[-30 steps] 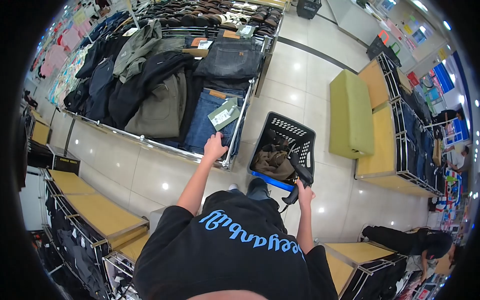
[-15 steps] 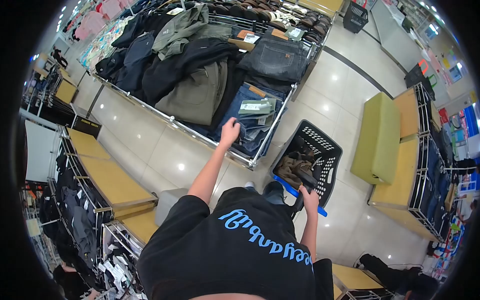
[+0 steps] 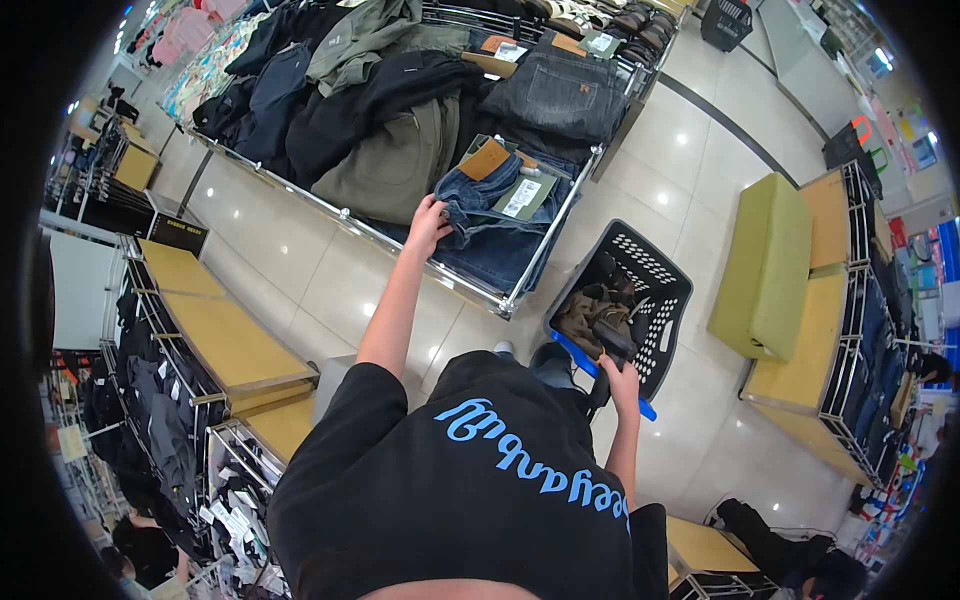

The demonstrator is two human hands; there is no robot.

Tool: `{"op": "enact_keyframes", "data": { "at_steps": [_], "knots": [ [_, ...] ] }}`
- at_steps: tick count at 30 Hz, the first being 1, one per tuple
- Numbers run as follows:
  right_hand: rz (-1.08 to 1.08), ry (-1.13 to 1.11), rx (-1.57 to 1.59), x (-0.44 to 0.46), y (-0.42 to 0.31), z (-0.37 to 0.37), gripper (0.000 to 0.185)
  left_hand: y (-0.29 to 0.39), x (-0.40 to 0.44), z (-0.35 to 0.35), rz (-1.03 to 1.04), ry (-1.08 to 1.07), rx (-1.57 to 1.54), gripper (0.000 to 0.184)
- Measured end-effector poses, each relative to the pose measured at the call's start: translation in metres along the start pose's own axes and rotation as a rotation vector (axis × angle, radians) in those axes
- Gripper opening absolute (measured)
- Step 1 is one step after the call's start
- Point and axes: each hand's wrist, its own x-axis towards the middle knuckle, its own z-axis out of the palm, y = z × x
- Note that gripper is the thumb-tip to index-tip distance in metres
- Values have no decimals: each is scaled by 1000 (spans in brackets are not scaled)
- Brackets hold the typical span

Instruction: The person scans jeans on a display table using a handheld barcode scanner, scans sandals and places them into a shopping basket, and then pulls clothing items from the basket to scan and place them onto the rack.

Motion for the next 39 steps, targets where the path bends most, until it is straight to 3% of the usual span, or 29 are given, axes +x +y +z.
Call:
{"op": "enact_keyframes", "data": {
  "at_steps": [3,5,7,8,10,16,22,25,28,30,33,34,36,38,39],
  "knots": [
    [-14,-25,17,3,9,-1,38,-22,-8,20,174,-62,194,37],
    [-9,-48,35,1,6,-2,36,-35,-26,36,378,-74,667,52],
    [-44,-56,91,-1,2,-1,34,-49,-38,47,457,-360,916,58],
    [-61,-59,121,-2,0,-1,33,-73,-33,47,592,-421,1075,60],
    [-68,-69,147,-4,-3,-3,32,-69,-49,62,505,-352,1300,60],
    [-80,-40,142,-4,-2,-1,31,-59,-58,69,480,-272,1277,58],
    [-183,67,153,-10,6,2,29,-56,-56,100,786,-82,1167,66],
    [-278,213,215,-15,17,7,24,-68,-43,106,645,-172,1300,57],
    [-229,359,471,-33,-2,3,21,-83,-27,99,638,-158,1205,52],
    [-143,542,603,-37,2,-2,21,-84,-22,92,524,-229,1038,52],
    [-97,630,570,-40,24,-25,21,-83,-31,89,469,-348,943,59],
    [-76,642,564,-43,27,-33,21,-102,-30,93,471,-286,1001,60],
    [-73,626,423,-41,42,-49,22,-69,-82,119,469,-202,1090,55],
    [-57,603,301,-44,40,-64,23,-63,-122,150,811,-8,1288,48],
    [-57,616,311,-40,48,-68,26,-50,-142,165,925,-149,1211,46]
  ]
}}
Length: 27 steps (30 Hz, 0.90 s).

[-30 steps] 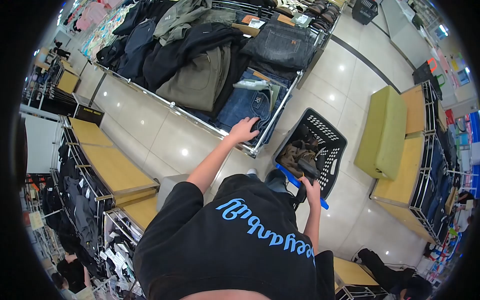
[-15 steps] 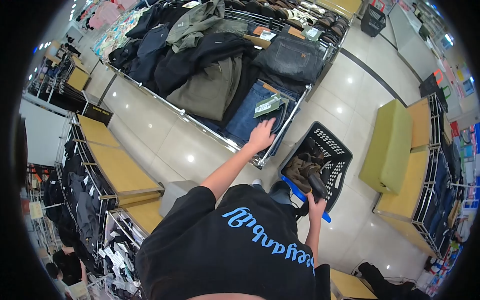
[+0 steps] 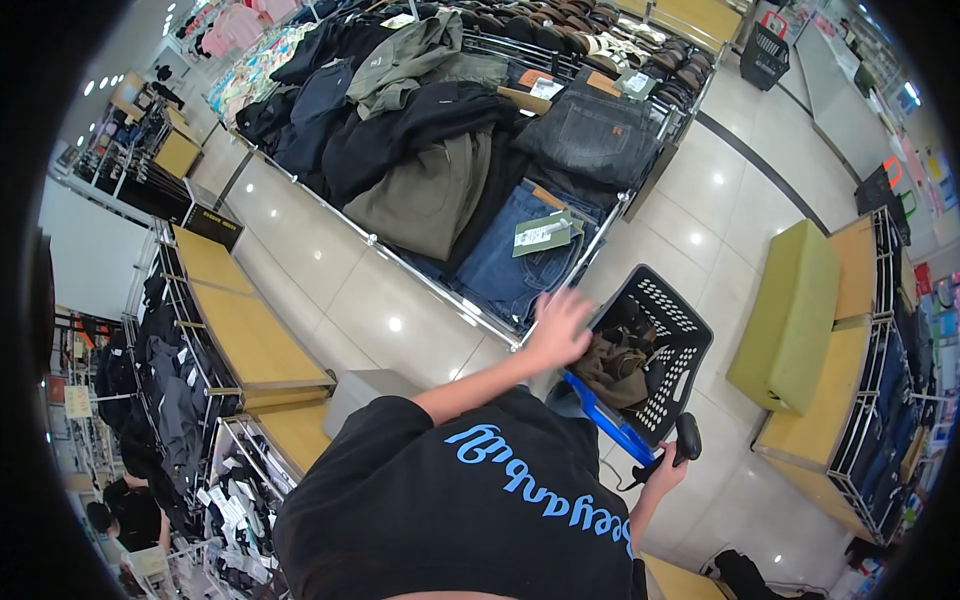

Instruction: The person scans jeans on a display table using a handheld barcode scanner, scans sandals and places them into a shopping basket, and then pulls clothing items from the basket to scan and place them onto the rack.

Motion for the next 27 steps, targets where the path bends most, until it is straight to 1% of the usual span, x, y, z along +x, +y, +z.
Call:
{"op": "enact_keyframes", "data": {
  "at_steps": [1,3,4,5,7,8,9,10,11,13,15,16,19,22,25,26,27],
  "knots": [
    [32,21,53,2,2,1,27,19,0,-5,156,-4,-91,44],
    [101,60,146,4,-3,4,28,36,-5,31,372,-436,-560,42],
    [184,64,248,6,4,6,31,44,-16,43,450,-510,-561,43],
    [322,81,284,3,-3,11,33,54,-25,51,527,-585,-561,44],
    [430,134,436,2,6,21,33,53,-45,89,698,-612,-425,46],
    [468,151,481,7,9,23,33,55,-37,96,635,-925,-346,49],
    [453,150,493,14,10,22,32,58,-28,104,559,-1229,-260,52],
    [435,148,506,24,12,23,32,57,-21,109,482,-1312,-293,58],
    [421,148,519,32,7,27,32,56,-16,117,440,-1316,-333,61],
    [415,125,494,49,-2,30,31,60,-8,137,422,-1377,-368,64],
    [405,81,428,69,-14,30,31,68,12,143,391,-1410,-358,67],
    [381,72,445,85,-7,30,31,71,26,145,374,-1422,-351,68],
    [408,-8,475,132,-14,33,31,76,52,162,338,-1315,-352,67],
    [404,-103,439,181,-27,37,30,82,85,174,316,-1185,-444,60],
    [366,-174,471,236,-25,49,31,85,119,186,250,-1002,-459,55],
    [366,-171,463,255,-22,56,33,86,131,193,232,-941,-457,53],
    [336,-161,381,269,-28,64,35,87,144,199,206,-918,-447,52]
  ]
}}
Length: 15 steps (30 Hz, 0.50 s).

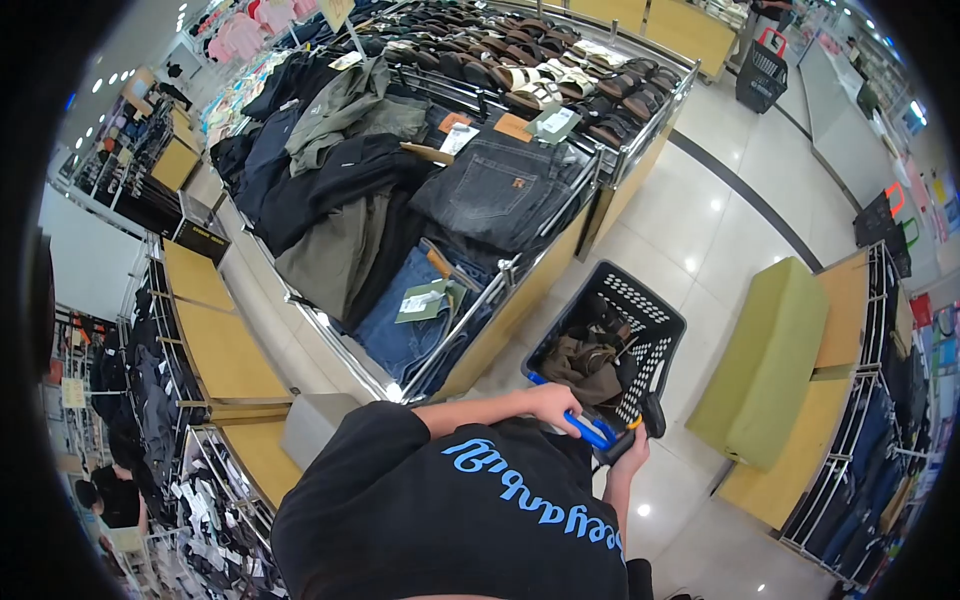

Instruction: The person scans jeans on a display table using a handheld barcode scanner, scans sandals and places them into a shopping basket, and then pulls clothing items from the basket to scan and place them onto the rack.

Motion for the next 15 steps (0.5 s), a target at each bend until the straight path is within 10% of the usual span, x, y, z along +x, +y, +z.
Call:
{"op": "enact_keyframes", "data": {
  "at_steps": [15],
  "knots": [
    [65,-306,-366,208,-112,91,40,-48,180,-134,-37,209,178,60]
  ]
}}
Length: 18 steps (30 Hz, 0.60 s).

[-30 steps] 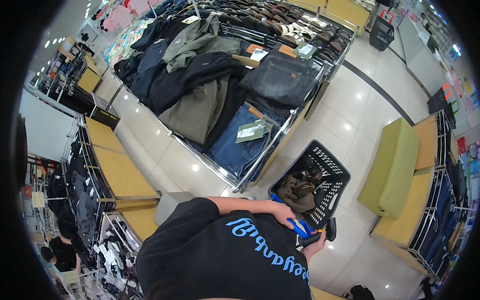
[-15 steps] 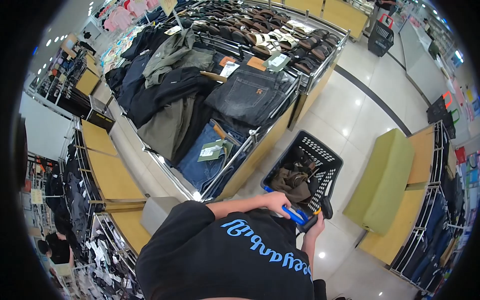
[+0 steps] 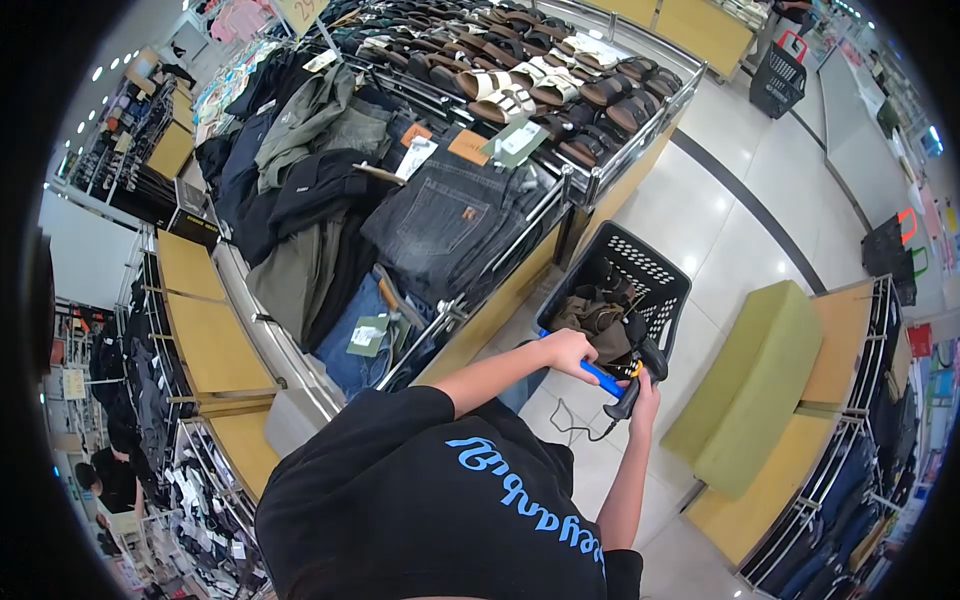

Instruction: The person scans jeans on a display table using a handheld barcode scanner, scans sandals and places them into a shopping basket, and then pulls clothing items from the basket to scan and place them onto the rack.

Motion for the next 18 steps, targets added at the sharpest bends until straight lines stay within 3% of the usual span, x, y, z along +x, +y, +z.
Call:
{"op": "enact_keyframes", "data": {
  "at_steps": [18],
  "knots": [
    [-39,157,63,253,-147,0,52,-94,274,-135,36,-68,8,62]
  ]
}}
